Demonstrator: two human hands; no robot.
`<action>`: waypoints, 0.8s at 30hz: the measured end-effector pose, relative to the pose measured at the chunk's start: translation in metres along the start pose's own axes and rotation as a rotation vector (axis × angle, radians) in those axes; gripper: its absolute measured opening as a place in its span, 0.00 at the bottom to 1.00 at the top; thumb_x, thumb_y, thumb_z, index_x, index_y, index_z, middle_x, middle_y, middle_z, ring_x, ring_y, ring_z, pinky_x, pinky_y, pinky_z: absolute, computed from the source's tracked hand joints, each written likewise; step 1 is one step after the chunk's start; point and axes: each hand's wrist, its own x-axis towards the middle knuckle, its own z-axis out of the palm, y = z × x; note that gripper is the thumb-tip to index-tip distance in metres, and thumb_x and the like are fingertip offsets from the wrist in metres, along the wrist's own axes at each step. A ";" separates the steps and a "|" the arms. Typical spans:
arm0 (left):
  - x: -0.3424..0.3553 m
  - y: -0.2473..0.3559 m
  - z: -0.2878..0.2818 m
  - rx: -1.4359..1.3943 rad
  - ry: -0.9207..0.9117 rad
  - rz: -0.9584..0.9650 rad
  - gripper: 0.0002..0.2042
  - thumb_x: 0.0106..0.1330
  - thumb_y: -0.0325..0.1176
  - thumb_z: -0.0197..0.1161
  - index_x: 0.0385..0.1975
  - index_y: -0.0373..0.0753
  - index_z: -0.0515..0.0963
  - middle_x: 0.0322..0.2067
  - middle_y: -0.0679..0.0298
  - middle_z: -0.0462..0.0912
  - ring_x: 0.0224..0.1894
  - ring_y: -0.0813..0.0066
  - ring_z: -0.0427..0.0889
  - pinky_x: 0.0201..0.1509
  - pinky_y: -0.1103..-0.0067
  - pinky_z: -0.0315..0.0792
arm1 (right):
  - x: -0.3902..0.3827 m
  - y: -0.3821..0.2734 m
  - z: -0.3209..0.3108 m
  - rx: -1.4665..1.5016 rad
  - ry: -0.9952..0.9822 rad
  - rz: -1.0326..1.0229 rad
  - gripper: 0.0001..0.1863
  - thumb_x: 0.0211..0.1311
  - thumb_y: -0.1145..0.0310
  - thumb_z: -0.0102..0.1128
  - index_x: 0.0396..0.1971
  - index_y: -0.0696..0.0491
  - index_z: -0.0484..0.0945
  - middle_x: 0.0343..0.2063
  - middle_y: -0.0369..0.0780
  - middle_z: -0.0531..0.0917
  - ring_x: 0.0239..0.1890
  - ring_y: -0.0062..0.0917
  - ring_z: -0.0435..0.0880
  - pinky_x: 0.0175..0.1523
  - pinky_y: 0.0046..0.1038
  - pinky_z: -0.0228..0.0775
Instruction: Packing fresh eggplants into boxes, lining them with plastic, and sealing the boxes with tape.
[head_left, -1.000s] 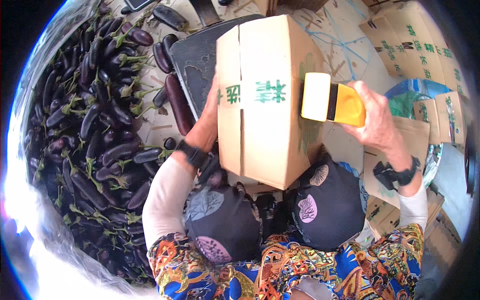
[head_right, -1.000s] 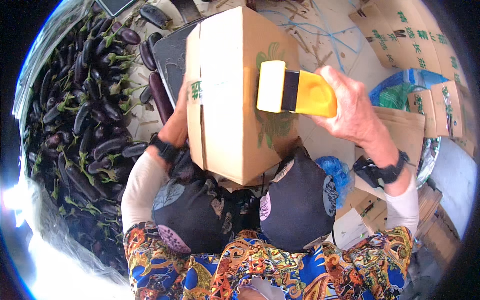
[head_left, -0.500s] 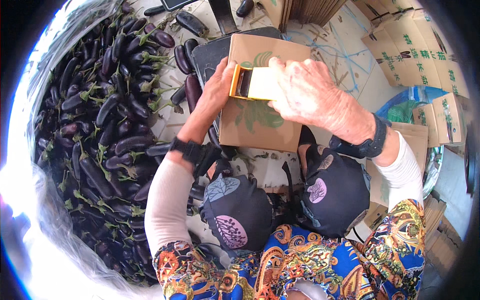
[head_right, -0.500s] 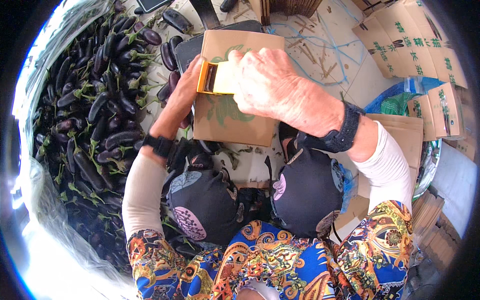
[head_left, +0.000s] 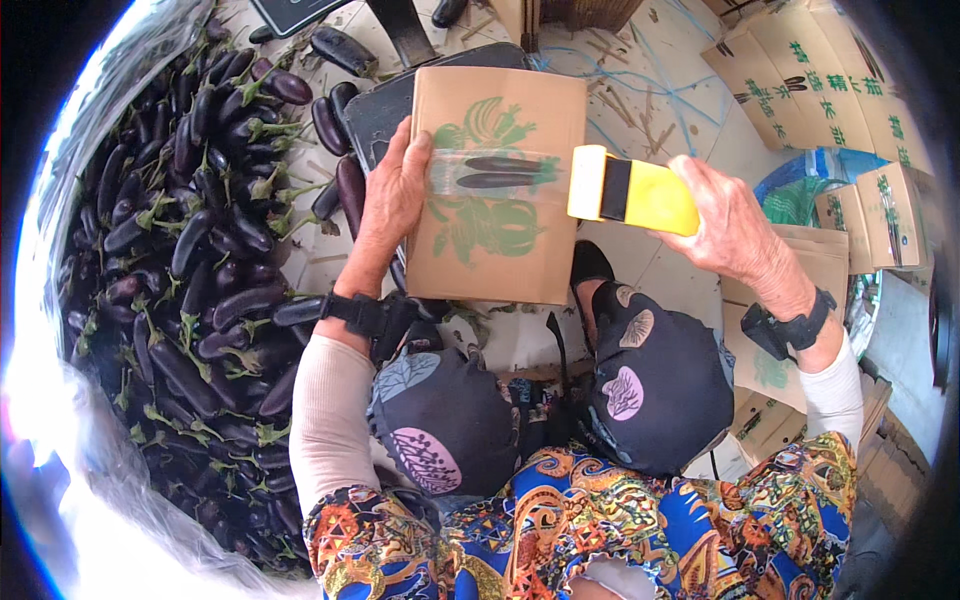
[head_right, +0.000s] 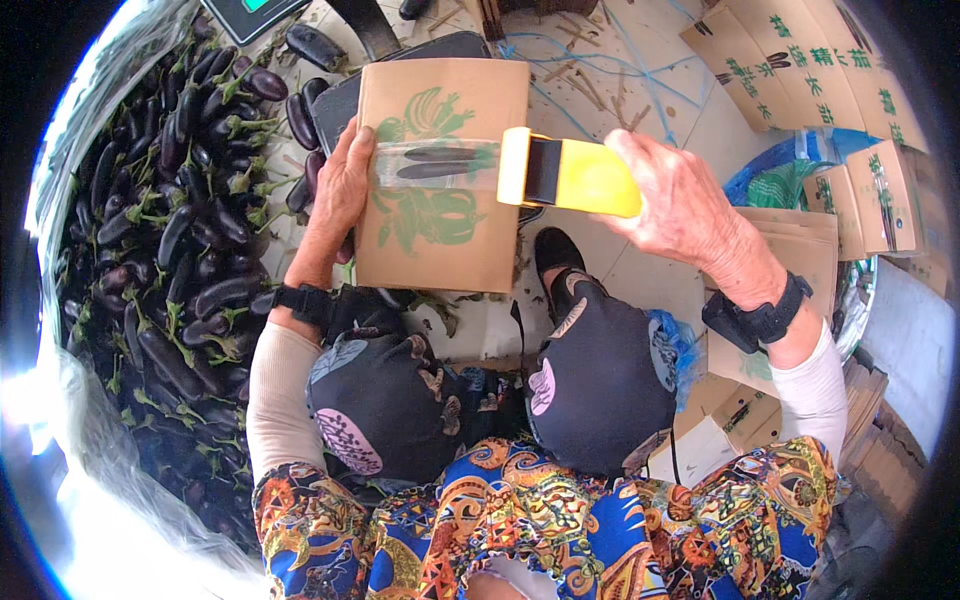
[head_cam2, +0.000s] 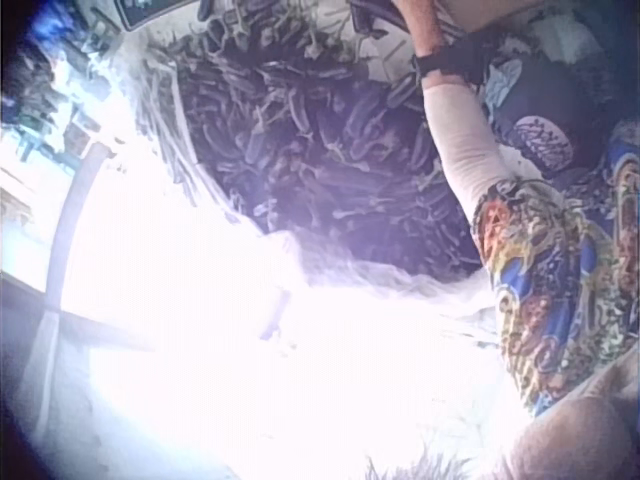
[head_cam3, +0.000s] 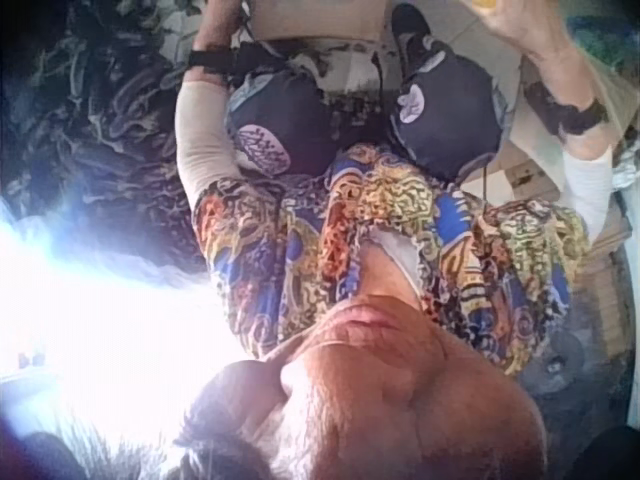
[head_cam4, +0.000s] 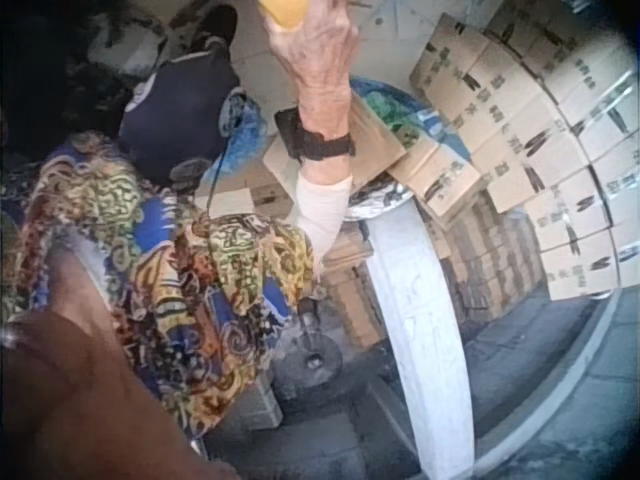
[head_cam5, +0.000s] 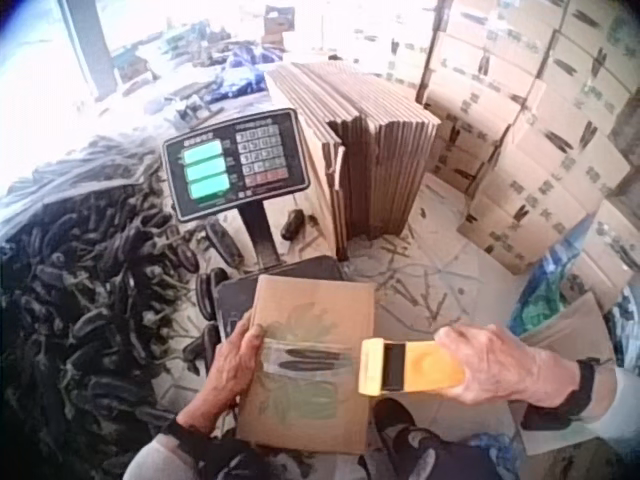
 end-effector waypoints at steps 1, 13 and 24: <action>-0.001 0.001 -0.003 -0.003 -0.017 -0.018 0.30 0.69 0.57 0.41 0.63 0.42 0.63 0.49 0.45 0.77 0.55 0.47 0.74 0.58 0.68 0.66 | -0.010 0.013 0.006 -0.007 0.025 0.022 0.26 0.46 0.64 0.70 0.41 0.57 0.65 0.30 0.50 0.78 0.35 0.48 0.80 0.38 0.40 0.75; -0.009 0.023 -0.008 -0.329 -0.127 -0.408 0.31 0.69 0.56 0.46 0.53 0.31 0.72 0.42 0.56 0.81 0.43 0.72 0.79 0.47 0.78 0.72 | 0.008 0.067 0.100 0.248 0.068 0.045 0.27 0.42 0.61 0.73 0.37 0.54 0.65 0.31 0.47 0.77 0.35 0.47 0.79 0.37 0.40 0.73; -0.002 -0.019 0.021 -1.106 -0.410 -0.553 0.30 0.72 0.57 0.41 0.58 0.34 0.67 0.44 0.57 0.81 0.40 0.73 0.83 0.44 0.76 0.79 | 0.008 -0.007 0.006 0.115 0.143 0.005 0.30 0.39 0.65 0.72 0.42 0.59 0.67 0.28 0.49 0.79 0.30 0.46 0.81 0.34 0.39 0.75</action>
